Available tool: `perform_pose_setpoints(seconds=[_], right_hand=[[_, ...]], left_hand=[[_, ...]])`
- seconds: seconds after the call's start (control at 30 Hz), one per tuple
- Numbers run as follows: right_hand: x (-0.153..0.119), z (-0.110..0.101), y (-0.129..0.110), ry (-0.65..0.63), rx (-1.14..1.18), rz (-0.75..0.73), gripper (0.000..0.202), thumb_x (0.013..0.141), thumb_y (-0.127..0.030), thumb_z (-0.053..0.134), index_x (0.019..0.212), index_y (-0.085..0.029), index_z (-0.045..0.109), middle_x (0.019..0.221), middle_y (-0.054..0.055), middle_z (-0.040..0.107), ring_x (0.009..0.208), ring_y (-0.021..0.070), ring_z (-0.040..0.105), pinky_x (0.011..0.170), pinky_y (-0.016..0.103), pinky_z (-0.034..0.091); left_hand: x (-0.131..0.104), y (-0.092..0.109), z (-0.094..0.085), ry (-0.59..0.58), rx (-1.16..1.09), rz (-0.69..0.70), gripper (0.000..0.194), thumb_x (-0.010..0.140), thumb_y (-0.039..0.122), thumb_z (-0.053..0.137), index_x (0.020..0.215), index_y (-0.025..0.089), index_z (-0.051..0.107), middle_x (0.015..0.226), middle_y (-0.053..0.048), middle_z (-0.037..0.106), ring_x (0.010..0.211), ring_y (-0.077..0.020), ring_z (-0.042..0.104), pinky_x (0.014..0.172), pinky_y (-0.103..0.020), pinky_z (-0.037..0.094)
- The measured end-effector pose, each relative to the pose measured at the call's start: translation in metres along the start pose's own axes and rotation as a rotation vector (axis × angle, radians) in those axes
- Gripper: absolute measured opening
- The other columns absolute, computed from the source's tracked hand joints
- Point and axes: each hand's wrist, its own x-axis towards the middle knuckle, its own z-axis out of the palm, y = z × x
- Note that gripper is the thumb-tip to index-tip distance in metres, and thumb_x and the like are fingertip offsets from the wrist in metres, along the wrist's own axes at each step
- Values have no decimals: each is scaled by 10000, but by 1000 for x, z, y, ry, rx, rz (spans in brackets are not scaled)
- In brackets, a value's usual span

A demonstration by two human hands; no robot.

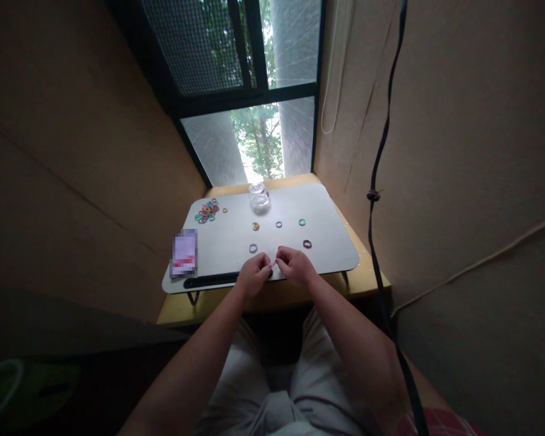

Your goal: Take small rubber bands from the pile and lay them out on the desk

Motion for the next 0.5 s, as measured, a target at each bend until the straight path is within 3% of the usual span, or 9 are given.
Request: perform_pose_setpoints(seconds=[0.17,0.3,0.5], right_hand=[[-1,-2,-3,15,11,14,112,806,-200,531,696,-209,544,647,-18,583,651,147,560,755,289,475],[-2,-3,-5,14,24,43,96,813,-225,546,723,-208,573,734,21,647,757,180,620,760,296,477],[-2,-2,-3,17,16,48,91,800,-234,554,715,-206,565,732,26,657,804,192,646,764,291,481]], left_hand=[[-3,7,0,37,-12,-18,107,808,285,537,829,190,582,652,37,570,580,-104,498,564,-236,352],[-4,9,1,28,-77,-9,195,808,245,543,978,196,626,710,21,629,610,-109,549,586,-232,400],[-4,9,0,60,-38,-8,246,863,395,540,862,186,669,725,0,665,624,-108,555,598,-233,414]])
